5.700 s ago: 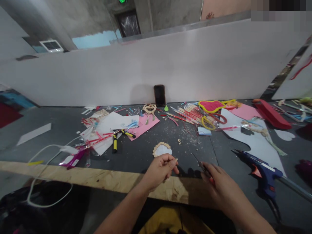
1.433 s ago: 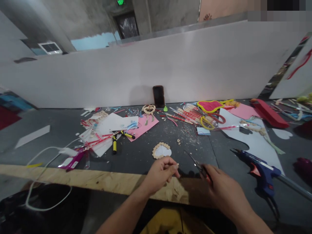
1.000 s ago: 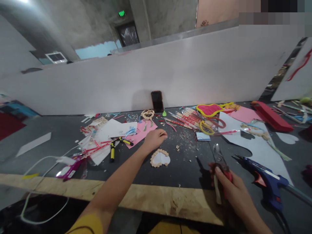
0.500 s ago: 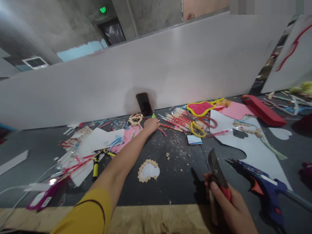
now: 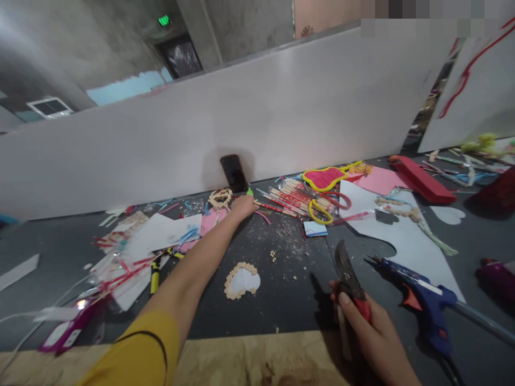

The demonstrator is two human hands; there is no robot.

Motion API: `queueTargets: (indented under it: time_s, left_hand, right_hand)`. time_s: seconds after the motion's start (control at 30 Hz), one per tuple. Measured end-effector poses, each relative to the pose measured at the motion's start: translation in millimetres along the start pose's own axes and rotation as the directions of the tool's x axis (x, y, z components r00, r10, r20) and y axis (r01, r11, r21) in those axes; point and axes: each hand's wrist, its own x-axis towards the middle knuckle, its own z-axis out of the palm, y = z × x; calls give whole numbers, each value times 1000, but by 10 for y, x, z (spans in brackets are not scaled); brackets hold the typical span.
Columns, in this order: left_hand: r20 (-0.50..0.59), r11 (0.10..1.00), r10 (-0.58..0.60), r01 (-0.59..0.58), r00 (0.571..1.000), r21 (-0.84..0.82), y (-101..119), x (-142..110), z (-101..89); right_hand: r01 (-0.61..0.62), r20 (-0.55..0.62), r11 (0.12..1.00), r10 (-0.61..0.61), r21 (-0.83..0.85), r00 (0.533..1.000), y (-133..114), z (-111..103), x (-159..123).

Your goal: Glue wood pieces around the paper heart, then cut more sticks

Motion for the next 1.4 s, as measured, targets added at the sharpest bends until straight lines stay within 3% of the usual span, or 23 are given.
queueTargets:
  time_s: [0.3, 0.5, 0.67, 0.93, 1.27, 1.4]
  left_hand:
    - [-103, 995, 76, -83, 992, -64, 90, -295, -34]
    - [-60, 915, 356, -361, 933, -182, 239, -870, 71]
    - [-4, 864, 461, -450, 887, -225, 254, -1194, 206]
    - [-11, 839, 507, -496, 862, -222, 325, -1283, 199]
    - [-106, 812, 560, -570, 822, -129, 957, -1311, 199]
    - [-100, 817, 561, -569, 822, -92, 1060, -1323, 218]
  right_hand:
    - [-16, 20, 999, 15, 48, 1000, -18, 9, 0]
    - [-26, 41, 994, 22, 103, 999, 37, 12, 5]
    - [-36, 43, 993, 32, 110, 999, 19, 21, 7]
    - [1, 6, 994, -2, 108, 1000, -36, 34, 6]
    - [35, 3, 991, -35, 128, 999, 2, 43, 5]
    - [46, 4, 991, -47, 128, 999, 17, 41, -1]
